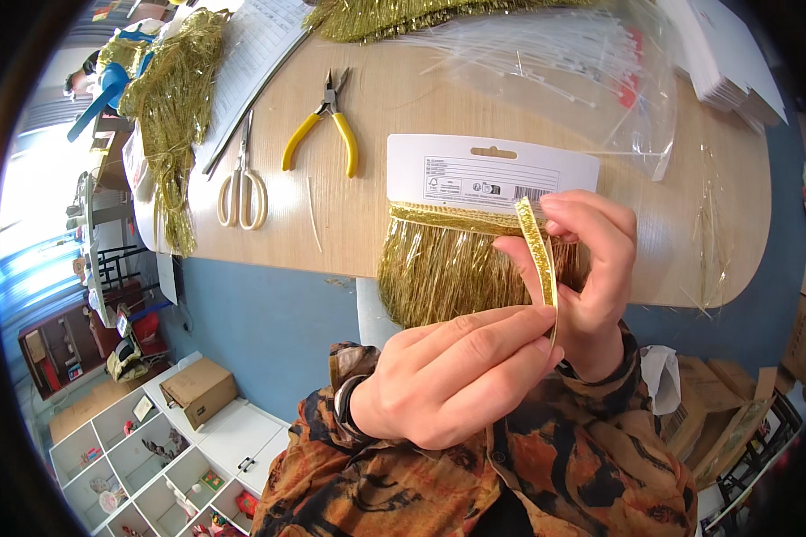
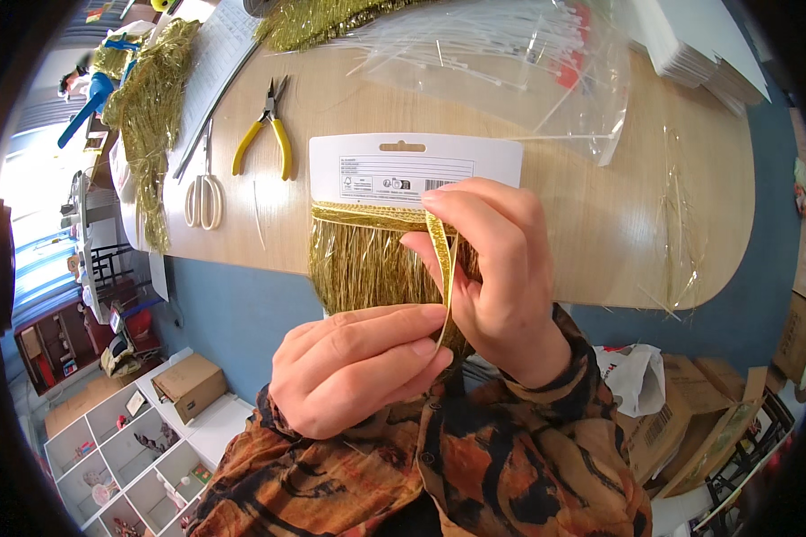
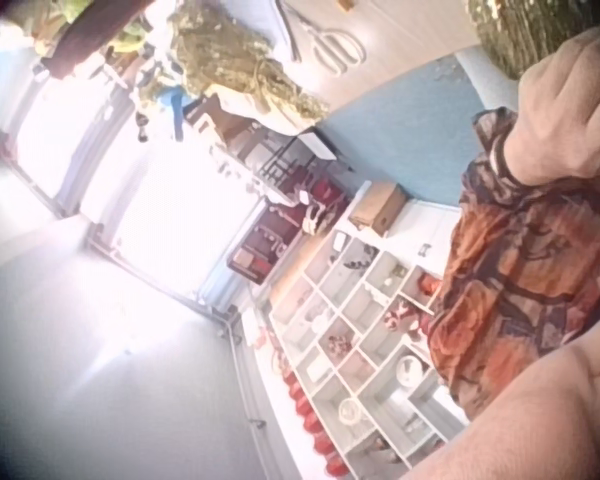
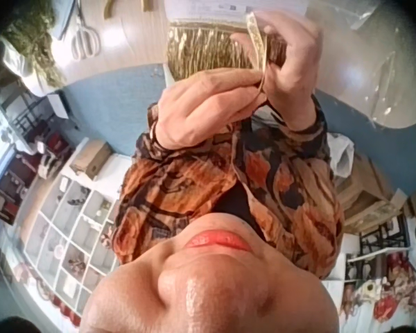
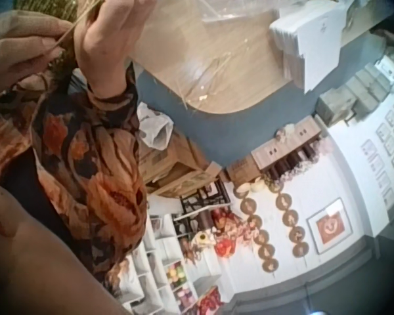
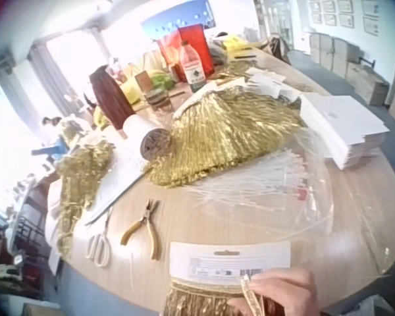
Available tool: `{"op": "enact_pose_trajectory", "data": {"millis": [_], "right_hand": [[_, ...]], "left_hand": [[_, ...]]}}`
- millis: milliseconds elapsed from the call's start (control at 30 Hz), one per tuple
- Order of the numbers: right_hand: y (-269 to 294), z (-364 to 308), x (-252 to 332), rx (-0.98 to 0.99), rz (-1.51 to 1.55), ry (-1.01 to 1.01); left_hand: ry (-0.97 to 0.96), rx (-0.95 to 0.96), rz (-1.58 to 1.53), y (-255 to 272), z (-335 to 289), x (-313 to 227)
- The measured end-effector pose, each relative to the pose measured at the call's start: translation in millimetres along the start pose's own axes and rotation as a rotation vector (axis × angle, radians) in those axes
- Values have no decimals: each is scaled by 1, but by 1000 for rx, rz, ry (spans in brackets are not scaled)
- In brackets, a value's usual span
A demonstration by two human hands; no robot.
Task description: The person wraps a bundle of gold tinsel with a white card and secures it with a rubber band. They then use scissors to trim the excess rubber band and place the packaged tinsel on the table.
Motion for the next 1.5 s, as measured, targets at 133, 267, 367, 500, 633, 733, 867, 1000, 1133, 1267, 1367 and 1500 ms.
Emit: {"op": "enact_pose_trajectory", "data": {"millis": [133,267,367,500,633,733,867,1000,1133,1267,1367,1500], "right_hand": [[3,1,0,80,-160,59],[4,4,-1,115,-171,111],[5,6,-2,149,-172,146],[4,7,-2,153,-173,137],[3,10,-4,138,-156,123],[3,15,-5,198,-157,127],[8,24,-9,321,-148,57],[15,32,-17,428,-115,-11],[19,36,-23,490,-76,-53],[21,38,-26,528,-68,-52],[22,39,-27,539,-58,-74],[23,40,-29,556,-56,-82]], "left_hand": [[60,-102,-170,16,-2,9],[253,-209,-117,28,-10,18],[247,-235,-125,33,-13,29],[284,-301,-267,32,-18,42],[167,-270,-368,29,-18,51],[111,-256,-410,29,-17,58],[286,-347,-524,31,-19,70],[467,-396,-542,30,-23,78],[529,-442,-570,28,-25,84],[488,-462,-572,26,-25,86],[487,-466,-588,27,-25,83],[430,-451,-554,28,-24,76]]}}
Point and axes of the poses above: each hand's wrist, its own z-axis towards the middle knuckle, its own y-axis out of the back of the hand, x = y × z, the point moved 4 cm from there along z, towards the middle knuckle, and after that the axes turned 9 degrees about -z, right-handed, at the moved point
